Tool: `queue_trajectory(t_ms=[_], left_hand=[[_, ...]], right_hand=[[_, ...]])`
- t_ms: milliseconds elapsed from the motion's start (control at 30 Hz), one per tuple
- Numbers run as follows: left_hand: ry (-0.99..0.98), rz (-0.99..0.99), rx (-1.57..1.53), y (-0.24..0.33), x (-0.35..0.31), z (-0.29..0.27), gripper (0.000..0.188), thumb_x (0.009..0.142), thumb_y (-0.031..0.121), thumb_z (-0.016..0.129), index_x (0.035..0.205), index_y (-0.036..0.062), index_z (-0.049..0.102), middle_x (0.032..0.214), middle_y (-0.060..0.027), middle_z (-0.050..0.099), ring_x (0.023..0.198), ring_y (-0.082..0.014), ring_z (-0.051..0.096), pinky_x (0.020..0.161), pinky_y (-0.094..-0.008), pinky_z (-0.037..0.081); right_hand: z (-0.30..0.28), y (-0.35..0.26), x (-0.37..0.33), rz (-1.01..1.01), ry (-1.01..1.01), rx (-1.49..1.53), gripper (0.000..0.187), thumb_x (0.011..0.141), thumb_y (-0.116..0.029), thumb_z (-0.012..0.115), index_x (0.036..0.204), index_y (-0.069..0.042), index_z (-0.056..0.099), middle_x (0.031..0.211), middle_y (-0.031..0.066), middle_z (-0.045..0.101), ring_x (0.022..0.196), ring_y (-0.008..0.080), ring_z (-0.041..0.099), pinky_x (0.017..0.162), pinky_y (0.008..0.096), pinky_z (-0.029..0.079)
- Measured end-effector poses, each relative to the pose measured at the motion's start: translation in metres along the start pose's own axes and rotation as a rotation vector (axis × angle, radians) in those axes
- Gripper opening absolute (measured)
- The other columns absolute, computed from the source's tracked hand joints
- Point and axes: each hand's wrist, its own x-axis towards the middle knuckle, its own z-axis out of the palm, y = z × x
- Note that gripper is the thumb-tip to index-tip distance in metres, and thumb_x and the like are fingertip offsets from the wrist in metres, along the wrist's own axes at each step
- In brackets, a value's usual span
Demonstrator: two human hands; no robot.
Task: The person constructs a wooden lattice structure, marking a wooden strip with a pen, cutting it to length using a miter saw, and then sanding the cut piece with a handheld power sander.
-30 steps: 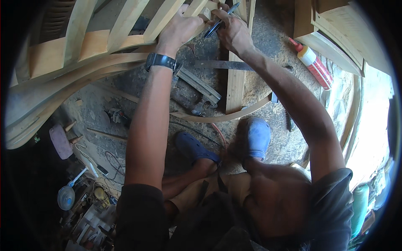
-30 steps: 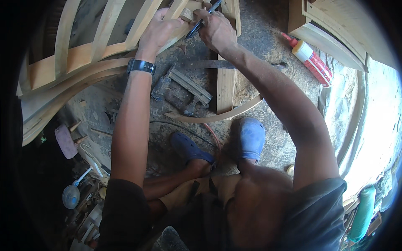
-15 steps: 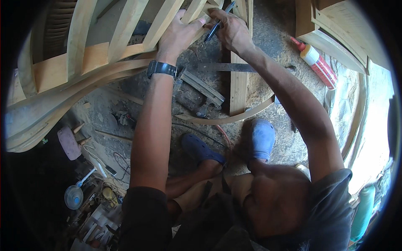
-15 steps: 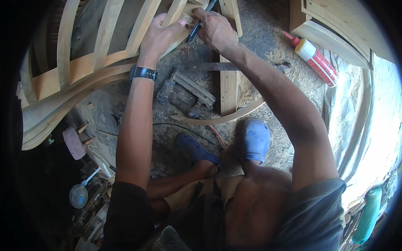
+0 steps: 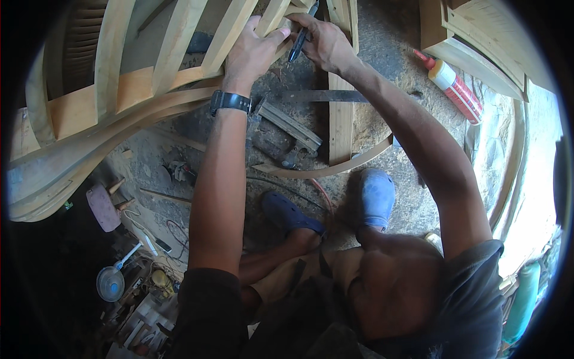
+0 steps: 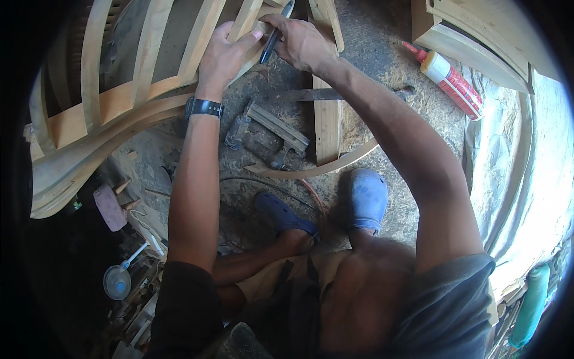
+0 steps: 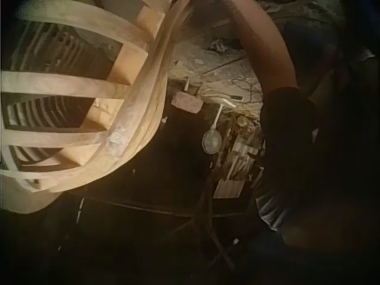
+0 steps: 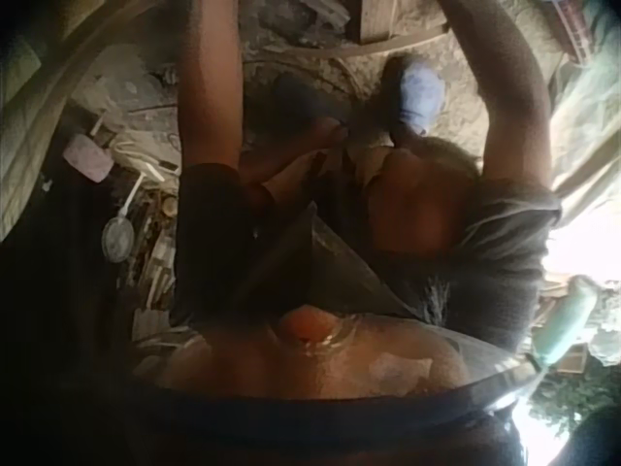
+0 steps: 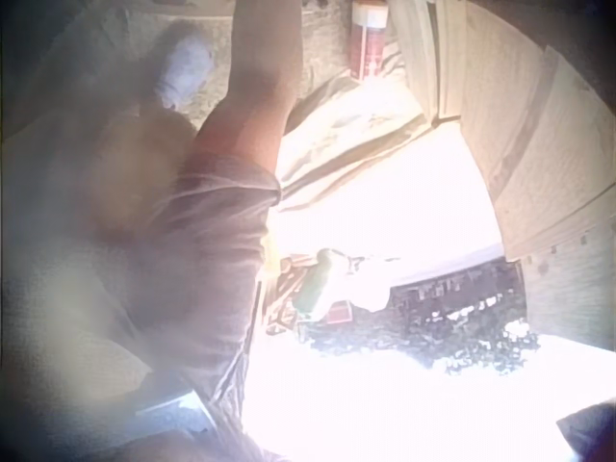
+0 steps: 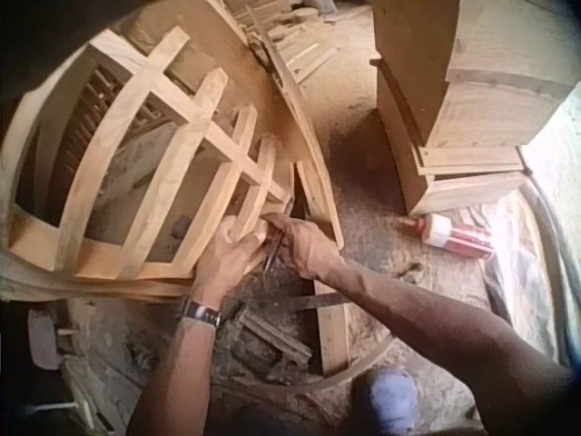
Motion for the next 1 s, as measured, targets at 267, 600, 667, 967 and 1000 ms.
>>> queue_trajectory(t_ms=[267,600,667,967,1000], left_hand=[[0.044,0.082,-0.057,-0.01,0.004,0.006,0.064,0.085,0.049,0.076,0.131,0.0066,0.064,0.118,-0.0142,0.073,0.109,-0.029,0.068,0.096,-0.0384,0.05],[0.026,-0.044,-0.029,0.005,0.001,0.006,0.056,0.084,0.05,0.076,0.115,0.0028,0.071,0.102,-0.016,0.075,0.096,-0.03,0.071,0.087,-0.0395,0.052],[0.023,-0.039,-0.017,0.001,0.001,0.003,0.056,0.085,0.05,0.075,0.114,0.0021,0.071,0.102,-0.0161,0.075,0.096,-0.0302,0.071,0.086,-0.0397,0.052],[0.021,-0.026,-0.054,0.002,0.003,0.005,0.055,0.087,0.05,0.073,0.11,0.0002,0.071,0.096,-0.0162,0.074,0.09,-0.0268,0.07,0.083,-0.0381,0.052],[0.011,-0.048,-0.054,0.003,0.002,0.004,0.056,0.087,0.051,0.072,0.11,0.0001,0.071,0.096,-0.016,0.074,0.09,-0.0264,0.07,0.083,-0.0379,0.052]], right_hand=[[-0.002,0.011,0.002,-0.108,-0.009,0.09,0.051,0.089,-0.007,0.062,0.14,-0.009,0.055,0.111,0.0232,0.071,0.105,0.0409,0.069,0.094,0.0471,0.055],[0.005,0.01,-0.003,-0.027,0.089,0.144,0.046,0.09,-0.013,0.064,0.135,-0.009,0.059,0.106,0.0229,0.072,0.102,0.0416,0.069,0.091,0.049,0.054],[0.003,0.002,-0.003,-0.016,0.074,0.148,0.044,0.088,-0.014,0.065,0.131,-0.007,0.061,0.105,0.0241,0.072,0.102,0.043,0.068,0.09,0.0501,0.054],[0.001,0.006,-0.002,-0.04,0.073,0.121,0.037,0.098,-0.03,0.066,0.128,-0.008,0.064,0.105,0.0204,0.072,0.101,0.0392,0.068,0.089,0.0457,0.054],[-0.001,0.005,-0.001,-0.041,0.049,0.139,0.036,0.099,-0.028,0.066,0.128,-0.007,0.064,0.105,0.0204,0.072,0.1,0.0389,0.068,0.088,0.0455,0.054]])
